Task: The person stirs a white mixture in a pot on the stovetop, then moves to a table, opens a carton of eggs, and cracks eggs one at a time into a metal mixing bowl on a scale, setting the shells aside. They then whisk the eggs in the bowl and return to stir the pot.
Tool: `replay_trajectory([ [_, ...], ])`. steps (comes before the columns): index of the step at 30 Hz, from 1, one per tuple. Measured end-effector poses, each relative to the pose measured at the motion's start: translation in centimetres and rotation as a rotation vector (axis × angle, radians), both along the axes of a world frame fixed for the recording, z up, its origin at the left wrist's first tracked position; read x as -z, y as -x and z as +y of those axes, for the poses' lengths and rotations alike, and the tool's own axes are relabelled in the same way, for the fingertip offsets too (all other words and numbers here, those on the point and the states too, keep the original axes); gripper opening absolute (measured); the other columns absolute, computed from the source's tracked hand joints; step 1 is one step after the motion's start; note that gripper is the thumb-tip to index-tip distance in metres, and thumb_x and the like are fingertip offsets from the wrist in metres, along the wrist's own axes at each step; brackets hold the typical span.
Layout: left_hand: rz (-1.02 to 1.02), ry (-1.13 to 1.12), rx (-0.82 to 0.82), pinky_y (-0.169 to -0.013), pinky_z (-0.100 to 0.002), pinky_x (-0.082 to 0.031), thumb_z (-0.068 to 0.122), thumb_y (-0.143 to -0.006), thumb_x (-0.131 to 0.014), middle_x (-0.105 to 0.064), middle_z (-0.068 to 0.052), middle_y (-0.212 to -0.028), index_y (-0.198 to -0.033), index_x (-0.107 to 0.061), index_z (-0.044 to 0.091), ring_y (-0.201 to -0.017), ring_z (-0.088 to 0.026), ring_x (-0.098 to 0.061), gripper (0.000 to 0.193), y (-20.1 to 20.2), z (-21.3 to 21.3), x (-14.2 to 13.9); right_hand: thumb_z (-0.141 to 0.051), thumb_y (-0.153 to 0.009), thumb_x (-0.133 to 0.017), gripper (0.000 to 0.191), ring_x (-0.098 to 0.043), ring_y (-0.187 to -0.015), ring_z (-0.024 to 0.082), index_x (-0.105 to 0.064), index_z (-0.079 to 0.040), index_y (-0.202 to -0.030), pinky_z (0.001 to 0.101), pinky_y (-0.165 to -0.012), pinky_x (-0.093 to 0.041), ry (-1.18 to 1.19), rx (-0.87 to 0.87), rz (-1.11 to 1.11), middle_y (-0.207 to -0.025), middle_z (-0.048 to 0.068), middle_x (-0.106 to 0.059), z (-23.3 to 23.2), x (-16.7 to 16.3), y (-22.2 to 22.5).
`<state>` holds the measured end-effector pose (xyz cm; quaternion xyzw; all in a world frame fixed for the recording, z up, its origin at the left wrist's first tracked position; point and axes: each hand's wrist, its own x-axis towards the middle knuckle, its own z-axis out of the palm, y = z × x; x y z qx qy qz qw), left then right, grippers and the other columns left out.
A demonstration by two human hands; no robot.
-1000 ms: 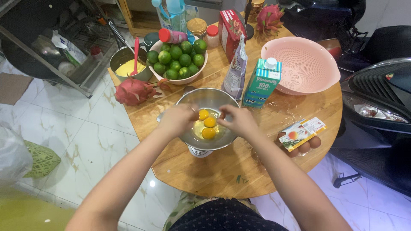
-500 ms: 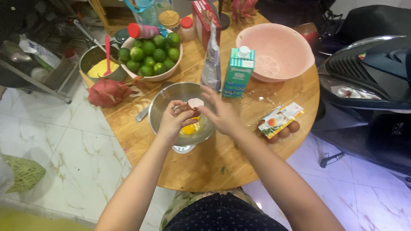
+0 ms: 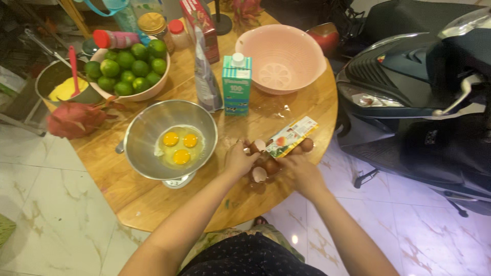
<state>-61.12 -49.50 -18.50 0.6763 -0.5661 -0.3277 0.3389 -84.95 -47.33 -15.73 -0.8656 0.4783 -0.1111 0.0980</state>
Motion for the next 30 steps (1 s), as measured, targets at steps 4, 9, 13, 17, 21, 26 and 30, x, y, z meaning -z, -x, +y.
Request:
replay_trajectory([
  [4,-0.113,0.041,0.073,-0.084,-0.043,-0.055,0.033,-0.072,-0.085,-0.074,-0.014,-0.096,-0.098,-0.066,0.006,-0.095,-0.031,-0.072,0.042,0.6,0.2,-0.2,-0.032,-0.075,-0.08,0.07,-0.049,-0.128,0.028,-0.059,-0.017,-0.14,0.0451,-0.101,-0.04,0.215,-0.258,0.127,-0.134,0.006,-0.056,-0.8,0.1,-0.4],
  [9,-0.094,-0.012,0.052,-0.084,-0.042,-0.055,0.038,-0.078,-0.08,-0.075,-0.014,-0.091,-0.097,-0.068,0.007,-0.094,-0.03,-0.072,0.038,0.7,0.1,-1.1,-0.041,-0.074,-0.083,0.074,-0.045,-0.136,0.03,-0.058,-0.01,-0.136,0.0462,-0.108,-0.037,0.228,-0.428,0.174,-0.14,0.008,-0.053,-3.3,-0.4,-1.8],
  [13,-0.073,0.112,-0.017,-0.087,-0.044,-0.051,0.038,-0.082,-0.077,-0.073,-0.017,-0.1,-0.1,-0.068,0.007,-0.1,-0.034,-0.068,0.037,-0.6,0.8,-1.8,-0.041,-0.065,-0.084,0.078,-0.042,-0.136,0.029,-0.061,-0.006,-0.131,0.048,-0.109,-0.033,0.184,-0.505,0.312,-0.141,0.008,-0.053,-5.0,-0.3,-3.3],
  [17,-0.047,0.111,-0.02,-0.092,-0.043,-0.05,0.036,-0.082,-0.075,-0.072,-0.018,-0.106,-0.103,-0.068,0.007,-0.107,-0.035,-0.066,0.036,-2.2,2.3,-2.0,-0.041,-0.065,-0.084,0.069,-0.044,-0.135,0.028,-0.065,-0.005,-0.121,0.0478,-0.111,-0.033,0.235,-0.622,0.27,-0.135,0.006,-0.06,-6.1,-0.6,-3.6],
  [21,-0.068,0.119,-0.008,-0.094,-0.045,-0.048,0.037,-0.087,-0.074,-0.071,-0.019,-0.103,-0.103,-0.068,0.008,-0.109,-0.036,-0.063,0.033,-2.8,3.8,-2.1,-0.037,-0.072,-0.084,0.055,-0.058,-0.121,0.027,-0.066,-0.007,-0.114,0.0467,-0.106,-0.043,0.329,-0.585,0.008,-0.118,0.007,-0.069,-5.2,-1.7,-2.4],
  [26,-0.065,0.169,0.049,-0.095,-0.046,-0.047,0.032,-0.086,-0.074,-0.07,-0.018,-0.105,-0.1,-0.067,0.008,-0.109,-0.037,-0.062,0.028,-3.7,5.0,-1.8,-0.021,-0.073,-0.087,0.061,-0.067,-0.089,0.026,-0.066,-0.008,-0.129,0.0382,-0.084,-0.054,-0.054,0.074,-0.373,-0.101,0.008,-0.07,0.8,-0.6,1.7],
  [30,-0.051,0.156,0.08,-0.095,-0.046,-0.047,0.031,-0.086,-0.073,-0.07,-0.017,-0.104,-0.102,-0.067,0.008,-0.111,-0.037,-0.062,0.028,-4.2,5.4,-1.2,-0.015,-0.084,-0.08,0.053,-0.07,-0.11,0.016,-0.059,-0.004,-0.131,0.0302,-0.094,-0.058,-0.395,0.421,-1.204,-0.12,0.007,-0.07,6.5,5.2,3.0],
])
